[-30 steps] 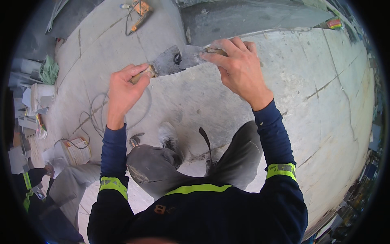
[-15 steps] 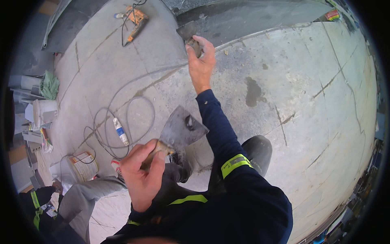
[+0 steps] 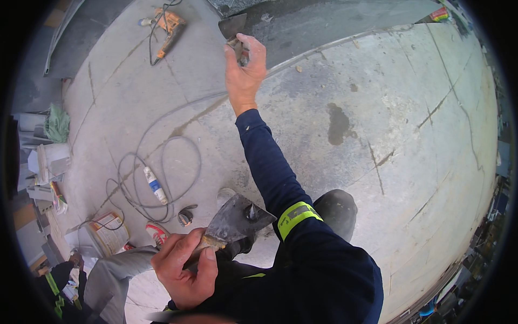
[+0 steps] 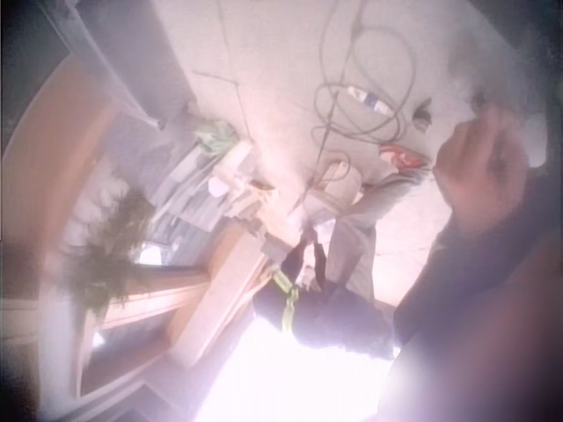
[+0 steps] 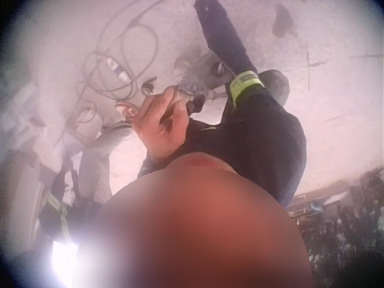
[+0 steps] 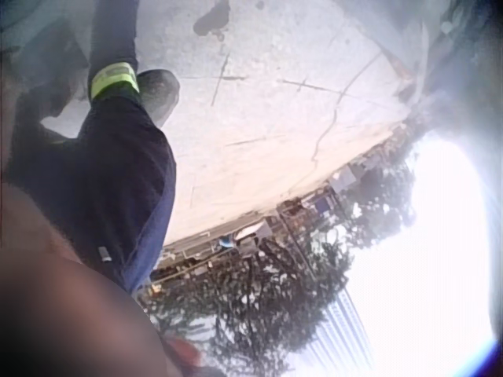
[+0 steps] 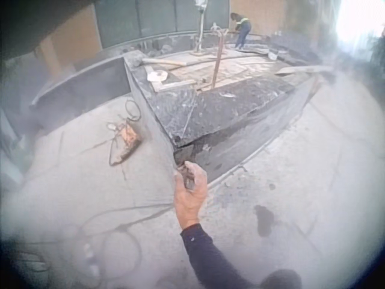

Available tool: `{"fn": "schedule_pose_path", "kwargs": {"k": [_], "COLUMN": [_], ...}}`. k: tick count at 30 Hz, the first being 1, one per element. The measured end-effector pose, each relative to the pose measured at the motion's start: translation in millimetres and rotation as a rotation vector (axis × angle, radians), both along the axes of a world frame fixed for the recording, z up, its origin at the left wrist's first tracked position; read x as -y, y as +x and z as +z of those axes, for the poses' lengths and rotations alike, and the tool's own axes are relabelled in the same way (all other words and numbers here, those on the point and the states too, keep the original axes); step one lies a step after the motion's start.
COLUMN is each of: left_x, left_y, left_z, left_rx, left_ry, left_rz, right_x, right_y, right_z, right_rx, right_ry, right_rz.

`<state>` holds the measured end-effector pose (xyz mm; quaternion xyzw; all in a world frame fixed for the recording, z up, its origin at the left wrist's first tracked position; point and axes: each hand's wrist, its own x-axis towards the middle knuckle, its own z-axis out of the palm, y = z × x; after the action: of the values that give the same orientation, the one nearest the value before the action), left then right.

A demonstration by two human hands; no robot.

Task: The person scoops grout from a hawk onto a trowel and applies it into the joints between stone tiles on a curved staircase. They use a smaller tool to press and smooth the grout into the seams, working along the steps.

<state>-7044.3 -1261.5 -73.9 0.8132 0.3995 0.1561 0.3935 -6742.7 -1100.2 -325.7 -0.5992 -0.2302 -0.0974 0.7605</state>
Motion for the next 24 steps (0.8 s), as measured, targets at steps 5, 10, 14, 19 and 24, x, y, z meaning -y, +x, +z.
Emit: {"fn": "schedule_pose_path", "kwargs": {"k": [5, 10, 14, 19, 24], "left_x": [-2.4, -4.7, -5.6, -4.7, -4.4], "left_y": [-3.1, -6.0, -6.3, -8.7, -10.3], "left_z": [-0.1, -0.9, -1.0, -2.7, -2.4], "left_rx": [0.019, 0.025, 0.043, 0.061, 0.045], "left_ry": [-0.003, -0.001, -0.007, -0.010, -0.004], "left_rz": [0.004, -0.019, -0.026, -0.031, -0.039], "right_x": [-5.6, -6.5, -6.4, -5.6, -4.1], "right_y": [-2.1, -2.2, 0.0, 1.0, 1.6], "right_z": [2.0, 1.7, 0.9, 0.3, -2.8], "right_rx": [-0.008, 0.039, 0.058, 0.063, 0.047], "right_ry": [0.008, -0.064, -0.072, -0.054, -0.073], "right_rz": [-0.027, -0.082, -0.091, -0.093, -0.099]}}
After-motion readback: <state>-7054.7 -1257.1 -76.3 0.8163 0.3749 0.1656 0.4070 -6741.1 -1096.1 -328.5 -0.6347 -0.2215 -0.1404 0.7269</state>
